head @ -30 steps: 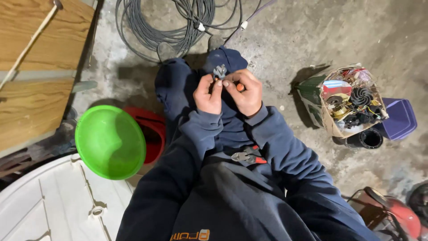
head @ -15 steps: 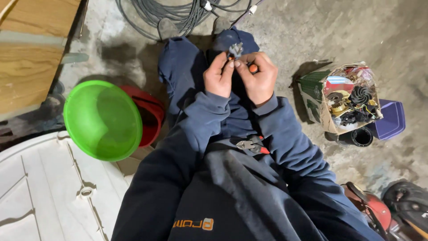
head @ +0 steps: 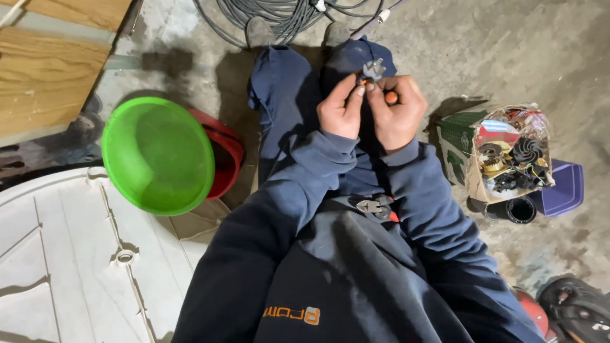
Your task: The person sits on the workshop floor and repairs an electrical plug, using a screwdriver to loosen and tighten the plug's terminal screws while positioning the wire and plug parts by hand, with pliers resting on their lap.
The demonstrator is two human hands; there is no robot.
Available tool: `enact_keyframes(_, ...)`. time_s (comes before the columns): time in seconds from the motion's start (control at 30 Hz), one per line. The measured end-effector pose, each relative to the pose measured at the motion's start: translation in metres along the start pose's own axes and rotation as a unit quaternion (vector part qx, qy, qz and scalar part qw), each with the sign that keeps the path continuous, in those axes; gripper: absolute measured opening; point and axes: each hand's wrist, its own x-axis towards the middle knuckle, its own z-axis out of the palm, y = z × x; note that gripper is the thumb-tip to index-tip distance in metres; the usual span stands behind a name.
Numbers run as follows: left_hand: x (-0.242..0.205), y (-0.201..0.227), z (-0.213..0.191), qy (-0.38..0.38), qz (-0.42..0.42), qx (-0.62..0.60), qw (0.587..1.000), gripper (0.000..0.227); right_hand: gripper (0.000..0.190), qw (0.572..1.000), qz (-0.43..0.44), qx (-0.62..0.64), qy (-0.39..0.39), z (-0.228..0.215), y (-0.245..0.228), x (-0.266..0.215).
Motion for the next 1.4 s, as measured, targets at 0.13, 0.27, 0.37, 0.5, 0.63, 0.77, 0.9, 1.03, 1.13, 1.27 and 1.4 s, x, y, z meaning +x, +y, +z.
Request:
enact_keyframes(0.13,0.002,0.009,-0.002,-0.003,-0.002,0.019,1.000,0.026,0.021,1.000,0.010,0.014,-0.011,0.000,0.007,-0.003)
enact_keyframes(0.27,0.005,0.014,-0.006,-0.018,0.005,0.011,1.000,0.025,0.025,0.999,0.030,0.020,-0.014,0.003,0.009,-0.005)
enact_keyframes(0.37,0.005,0.010,-0.007,-0.031,0.021,-0.001,0.999,0.026,0.020,0.999,0.041,0.009,-0.007,0.002,0.002,-0.004)
enact_keyframes(0.5,0.006,0.004,-0.006,-0.045,0.002,-0.033,0.998,0.024,0.018,0.992,-0.042,-0.117,-0.025,0.000,-0.008,0.002)
enact_keyframes(0.63,0.008,-0.001,-0.008,-0.057,-0.010,-0.053,0.997,0.025,0.019,0.977,-0.098,-0.188,-0.038,0.000,-0.012,0.005)
enact_keyframes(0.77,0.009,-0.003,-0.010,-0.077,-0.025,-0.079,0.994,0.025,0.020,0.975,-0.087,-0.200,-0.037,0.000,-0.011,0.005)
enact_keyframes(0.9,0.013,-0.005,-0.014,-0.091,-0.058,-0.098,0.989,0.024,0.019,0.987,-0.040,-0.147,-0.045,-0.002,-0.001,0.004)
enact_keyframes(1.03,0.015,-0.018,-0.018,-0.103,-0.029,-0.087,0.990,0.020,0.022,0.998,0.006,-0.032,-0.059,-0.007,0.016,0.009)
enact_keyframes(1.13,0.014,-0.015,-0.020,-0.134,-0.084,-0.111,0.981,0.023,0.020,0.984,0.104,0.067,-0.128,-0.016,0.035,0.015)
enact_keyframes(1.27,0.014,-0.017,-0.012,-0.146,-0.072,-0.125,0.979,0.023,0.020,0.939,0.194,0.222,-0.178,-0.020,0.062,0.020)
enact_keyframes(1.4,0.012,-0.026,-0.011,-0.123,-0.049,-0.042,0.990,0.024,0.022,0.939,0.187,0.202,-0.205,-0.022,0.070,0.021)
